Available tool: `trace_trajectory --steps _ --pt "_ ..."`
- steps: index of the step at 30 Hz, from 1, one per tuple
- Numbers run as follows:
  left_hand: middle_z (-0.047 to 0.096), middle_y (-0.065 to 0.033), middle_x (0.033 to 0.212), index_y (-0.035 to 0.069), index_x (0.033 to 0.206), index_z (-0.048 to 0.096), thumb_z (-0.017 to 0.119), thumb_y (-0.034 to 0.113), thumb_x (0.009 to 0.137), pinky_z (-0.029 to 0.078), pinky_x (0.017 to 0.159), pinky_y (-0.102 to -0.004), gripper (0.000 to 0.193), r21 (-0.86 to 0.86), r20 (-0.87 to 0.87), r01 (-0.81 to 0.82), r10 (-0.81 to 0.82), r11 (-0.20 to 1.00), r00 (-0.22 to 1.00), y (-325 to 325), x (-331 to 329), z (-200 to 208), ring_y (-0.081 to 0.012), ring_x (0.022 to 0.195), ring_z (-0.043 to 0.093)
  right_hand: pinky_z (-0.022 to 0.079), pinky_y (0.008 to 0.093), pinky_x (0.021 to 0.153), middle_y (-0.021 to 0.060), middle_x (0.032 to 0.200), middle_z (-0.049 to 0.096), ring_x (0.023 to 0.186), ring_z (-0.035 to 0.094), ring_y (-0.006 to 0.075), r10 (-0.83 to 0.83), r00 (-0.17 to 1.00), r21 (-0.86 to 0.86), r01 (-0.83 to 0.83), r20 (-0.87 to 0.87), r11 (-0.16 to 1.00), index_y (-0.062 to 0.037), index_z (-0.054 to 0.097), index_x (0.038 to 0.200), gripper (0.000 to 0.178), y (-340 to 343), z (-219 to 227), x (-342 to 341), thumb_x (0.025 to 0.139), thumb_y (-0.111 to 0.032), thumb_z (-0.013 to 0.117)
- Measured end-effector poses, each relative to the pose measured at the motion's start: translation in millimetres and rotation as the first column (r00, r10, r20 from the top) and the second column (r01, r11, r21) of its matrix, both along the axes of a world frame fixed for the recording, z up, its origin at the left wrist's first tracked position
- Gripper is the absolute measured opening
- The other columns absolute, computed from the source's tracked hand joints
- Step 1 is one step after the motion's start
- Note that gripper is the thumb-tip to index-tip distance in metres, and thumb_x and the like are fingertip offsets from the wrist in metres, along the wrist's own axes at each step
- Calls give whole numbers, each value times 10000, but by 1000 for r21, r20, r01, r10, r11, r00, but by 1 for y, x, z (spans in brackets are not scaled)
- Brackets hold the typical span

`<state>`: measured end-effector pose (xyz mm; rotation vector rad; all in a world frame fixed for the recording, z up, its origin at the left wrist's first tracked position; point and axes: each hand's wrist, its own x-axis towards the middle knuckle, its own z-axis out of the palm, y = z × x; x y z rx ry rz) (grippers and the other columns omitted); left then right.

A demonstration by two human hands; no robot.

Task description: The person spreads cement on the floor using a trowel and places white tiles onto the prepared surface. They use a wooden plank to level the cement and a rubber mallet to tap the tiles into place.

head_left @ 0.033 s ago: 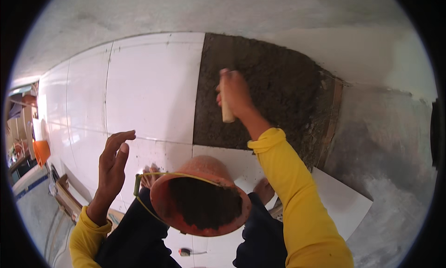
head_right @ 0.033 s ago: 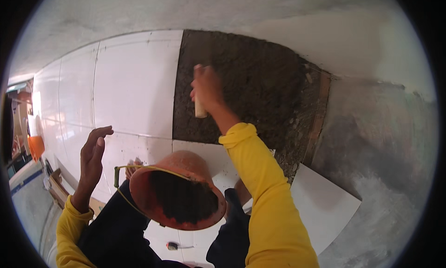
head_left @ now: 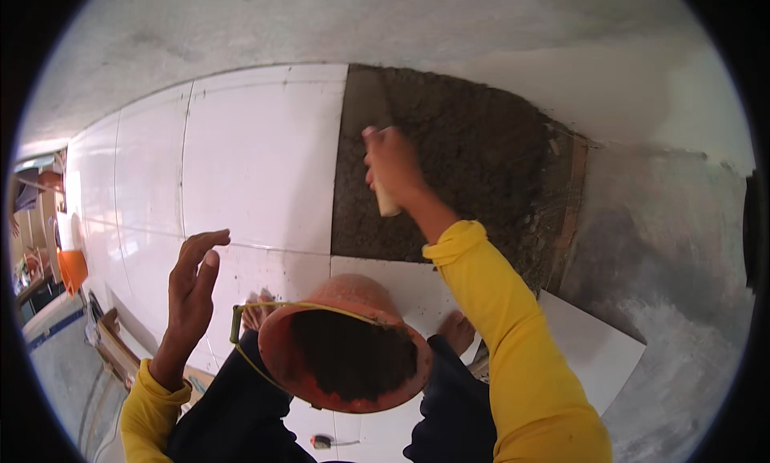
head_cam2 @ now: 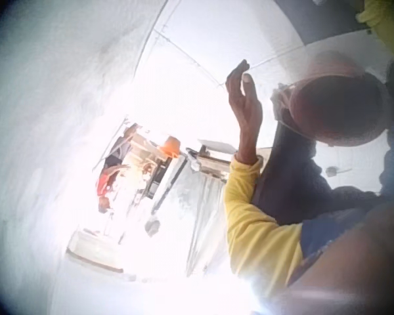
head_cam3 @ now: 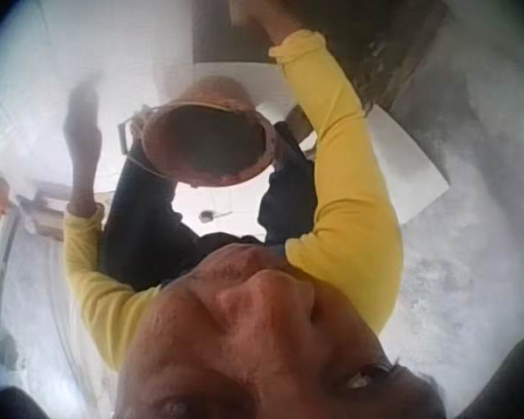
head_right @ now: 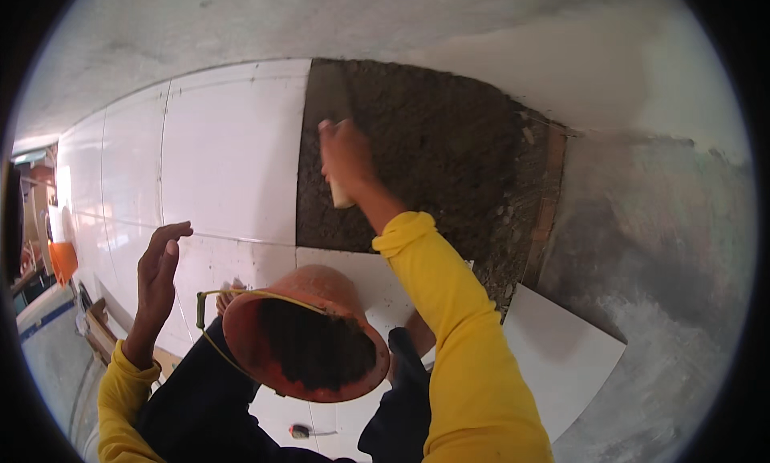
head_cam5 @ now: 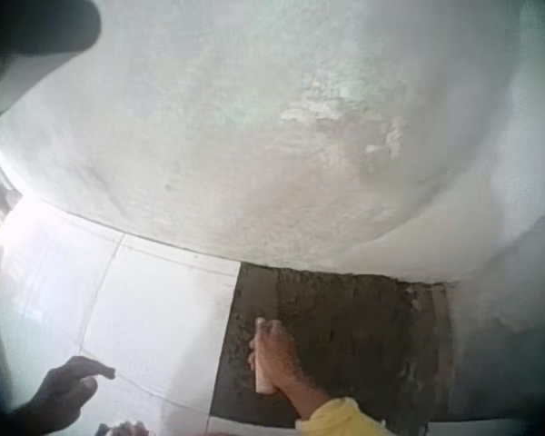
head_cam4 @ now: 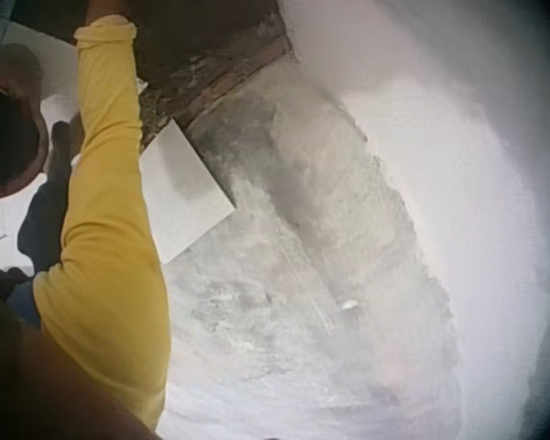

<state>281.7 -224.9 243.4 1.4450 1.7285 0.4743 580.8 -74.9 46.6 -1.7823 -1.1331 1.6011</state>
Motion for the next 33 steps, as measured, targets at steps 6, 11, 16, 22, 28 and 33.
trace_trajectory --steps 6,11,16,22,28,33 --pt "688 -150 1197 -1 1263 695 552 232 1105 457 1065 -390 316 58 -54 10 -7 998 999 -16 -14 9 -268 1193 614 549 537 937 316 1229 675 1123 684 483 190 808 54 -264 557 963 72 535 1306 609 18 3 65 1062 -486 556" --pt "682 -162 1180 -17 1268 692 548 247 1107 475 1037 -390 341 68 -150 -21 31 997 988 -48 -31 26 -265 1163 630 517 376 528 92 856 568 655 590 197 -315 943 -72 323 110 944 -35 544 1154 387 -15 23 195 1080 -414 567" --pt "701 -159 1181 -28 1291 681 543 295 1115 480 1042 -384 393 -78 -68 -131 126 988 990 -79 -34 10 -240 1157 644 514 348 522 59 835 560 638 573 179 -462 863 -140 442 -205 886 -81 560 1145 313 -17 -27 265 1092 -390 550" --pt "729 -164 1168 -38 1314 669 542 354 1118 476 1064 -374 456 -143 -24 -220 219 965 975 -105 -33 16 -227 1170 648 511 349 516 58 837 568 619 568 174 -252 915 -111 228 -316 967 -81 554 1121 324 -22 17 167 1096 -404 549" --pt "731 -167 1161 -52 1312 667 538 375 1118 473 1067 -378 487 -115 4 -251 253 961 967 -98 -31 22 -231 1179 647 521 335 527 60 853 585 642 594 164 38 998 -146 -45 -51 988 -49 583 1097 410 0 30 167 1073 -458 592" --pt "729 -165 1172 -43 1317 668 532 384 1119 465 1073 -384 490 -101 24 -278 282 955 959 -101 -46 27 -230 1187 638 567 460 745 164 953 712 885 709 303 528 602 126 -722 599 681 -27 647 1146 430 58 83 112 1024 -440 641"
